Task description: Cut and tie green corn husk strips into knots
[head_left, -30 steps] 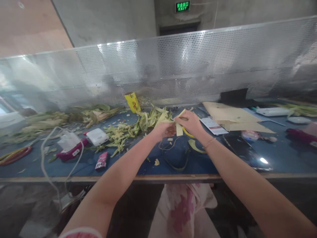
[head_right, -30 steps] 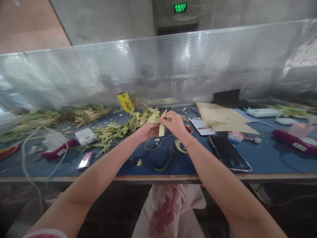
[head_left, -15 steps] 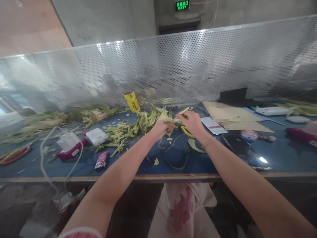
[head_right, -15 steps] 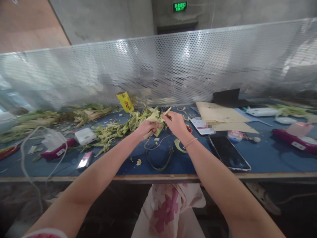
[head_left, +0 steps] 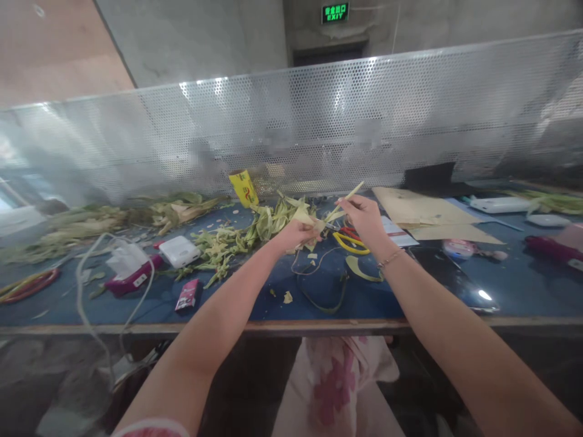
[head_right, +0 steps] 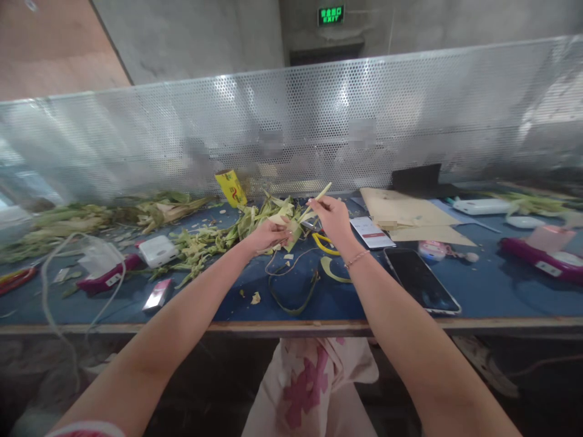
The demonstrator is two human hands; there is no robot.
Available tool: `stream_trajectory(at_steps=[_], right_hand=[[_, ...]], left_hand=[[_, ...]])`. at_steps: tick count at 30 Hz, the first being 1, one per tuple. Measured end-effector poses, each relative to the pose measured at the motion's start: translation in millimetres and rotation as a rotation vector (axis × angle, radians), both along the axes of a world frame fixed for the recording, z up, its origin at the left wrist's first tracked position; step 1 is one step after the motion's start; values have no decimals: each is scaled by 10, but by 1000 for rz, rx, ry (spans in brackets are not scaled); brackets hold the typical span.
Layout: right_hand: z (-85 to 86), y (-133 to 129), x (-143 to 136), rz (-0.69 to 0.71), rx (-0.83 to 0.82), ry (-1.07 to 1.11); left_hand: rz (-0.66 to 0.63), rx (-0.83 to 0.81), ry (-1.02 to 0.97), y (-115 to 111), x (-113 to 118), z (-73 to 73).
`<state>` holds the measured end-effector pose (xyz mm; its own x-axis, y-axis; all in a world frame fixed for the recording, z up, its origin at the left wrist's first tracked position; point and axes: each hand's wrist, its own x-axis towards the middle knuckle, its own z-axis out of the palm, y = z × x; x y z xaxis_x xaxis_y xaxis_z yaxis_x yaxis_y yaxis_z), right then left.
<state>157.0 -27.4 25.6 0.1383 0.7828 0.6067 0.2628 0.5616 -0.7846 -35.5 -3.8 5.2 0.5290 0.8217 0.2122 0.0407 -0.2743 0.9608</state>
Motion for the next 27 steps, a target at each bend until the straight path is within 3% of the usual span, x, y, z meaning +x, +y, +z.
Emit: stream_trajectory(at_steps=[6, 13, 21, 27], right_hand=[[26, -18, -5, -17, 51, -182], [-38, -9, 44, 203, 123, -529], [-115, 28, -7, 133, 23, -461], [-171, 33, -111, 227, -62, -398]], left_hand=[[59, 84, -7, -3, 39, -23], [178, 75, 44, 17, 44, -42], [316, -11, 26, 96, 59, -78], [381, 78, -13, 67, 66, -72]])
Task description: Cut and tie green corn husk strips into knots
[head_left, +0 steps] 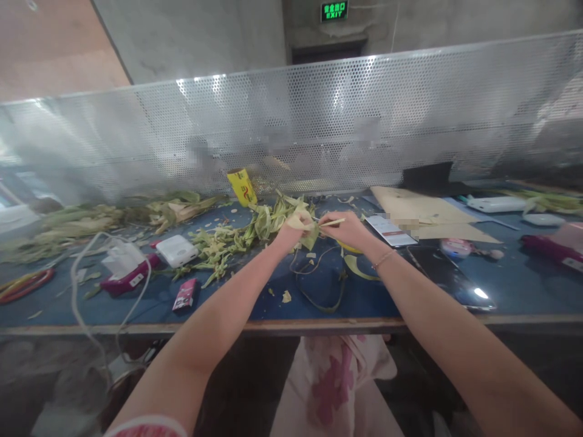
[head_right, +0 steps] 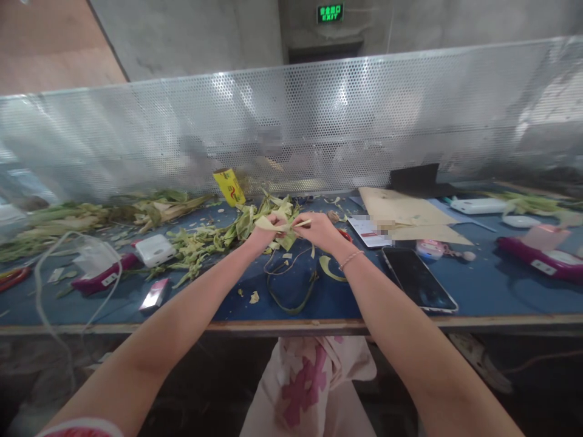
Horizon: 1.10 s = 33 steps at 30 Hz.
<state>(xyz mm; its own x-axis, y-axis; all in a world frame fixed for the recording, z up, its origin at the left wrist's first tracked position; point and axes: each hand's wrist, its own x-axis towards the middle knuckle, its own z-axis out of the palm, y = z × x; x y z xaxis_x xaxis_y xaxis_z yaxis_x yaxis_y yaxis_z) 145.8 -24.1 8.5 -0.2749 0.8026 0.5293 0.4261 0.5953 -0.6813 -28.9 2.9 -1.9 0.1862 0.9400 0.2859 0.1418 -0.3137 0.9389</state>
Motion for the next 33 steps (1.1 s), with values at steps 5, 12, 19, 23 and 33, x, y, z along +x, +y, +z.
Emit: stream_trajectory(at_steps=[5, 12, 19, 23, 33], right_hand=[[-29, 18, -32, 34, -73, 77], [46, -71, -14, 89, 210, -61], [-6, -9, -74, 146, -115, 236], [21, 35, -82, 94, -167, 412], [77, -19, -103, 153, -323, 641]], left_hand=[[-74, -8, -158, -47, 5, 21], [-55, -87, -341, -82, 46, 67], [94, 44, -130, -81, 37, 68], [78, 192, 9, -119, 35, 91], [88, 313, 165, -173, 87, 106]])
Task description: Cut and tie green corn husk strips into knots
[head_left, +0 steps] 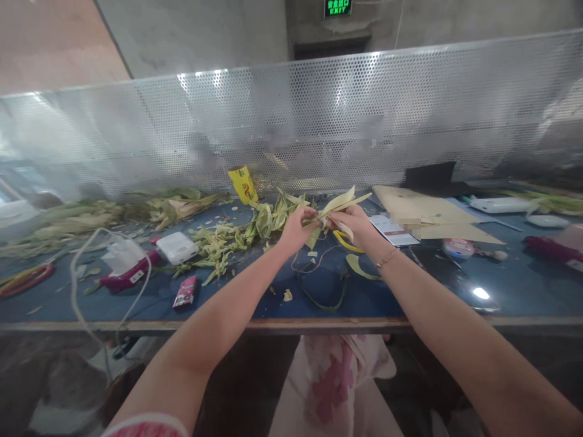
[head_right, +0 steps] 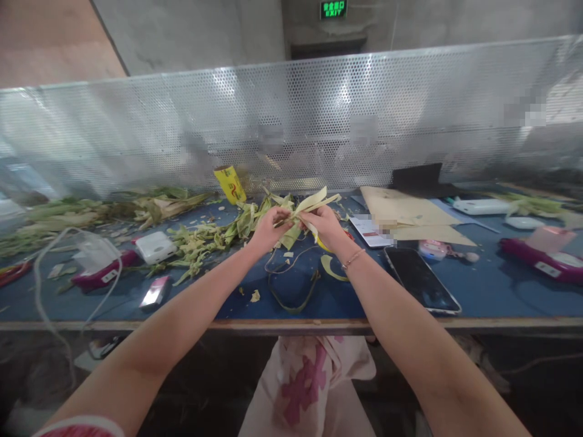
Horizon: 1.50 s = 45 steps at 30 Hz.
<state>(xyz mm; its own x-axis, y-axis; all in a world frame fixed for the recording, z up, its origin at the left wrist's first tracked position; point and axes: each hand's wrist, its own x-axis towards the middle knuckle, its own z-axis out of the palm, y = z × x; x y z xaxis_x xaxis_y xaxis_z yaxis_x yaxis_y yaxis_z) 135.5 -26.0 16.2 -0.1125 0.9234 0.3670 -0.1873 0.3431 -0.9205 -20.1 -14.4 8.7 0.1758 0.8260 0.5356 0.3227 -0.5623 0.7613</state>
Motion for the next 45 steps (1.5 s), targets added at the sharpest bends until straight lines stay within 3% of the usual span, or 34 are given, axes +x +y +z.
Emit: stream_trajectory(at_steps=[10, 16, 21, 25, 31, 37, 45], right_hand=[[58, -77, 53, 111, -3, 51], [50, -77, 73, 86, 45, 17], [2, -5, 121, 6, 217, -71], [-58, 116, 150, -161, 337, -150], [-35, 132, 225, -723, 520, -261], [58, 0, 202, -842, 704, -506], [82, -36, 185, -847, 766, -531]], left_hand=[[120, 209, 101, -11, -53, 10], [138, 151, 42, -76, -59, 80], [105, 107, -20, -64, -59, 54], [114, 85, 1, -36, -64, 26], [127, 95, 33, -89, -41, 58], [76, 44, 10, -114, -17, 67], [33, -225, -375, 2, -18, 34]])
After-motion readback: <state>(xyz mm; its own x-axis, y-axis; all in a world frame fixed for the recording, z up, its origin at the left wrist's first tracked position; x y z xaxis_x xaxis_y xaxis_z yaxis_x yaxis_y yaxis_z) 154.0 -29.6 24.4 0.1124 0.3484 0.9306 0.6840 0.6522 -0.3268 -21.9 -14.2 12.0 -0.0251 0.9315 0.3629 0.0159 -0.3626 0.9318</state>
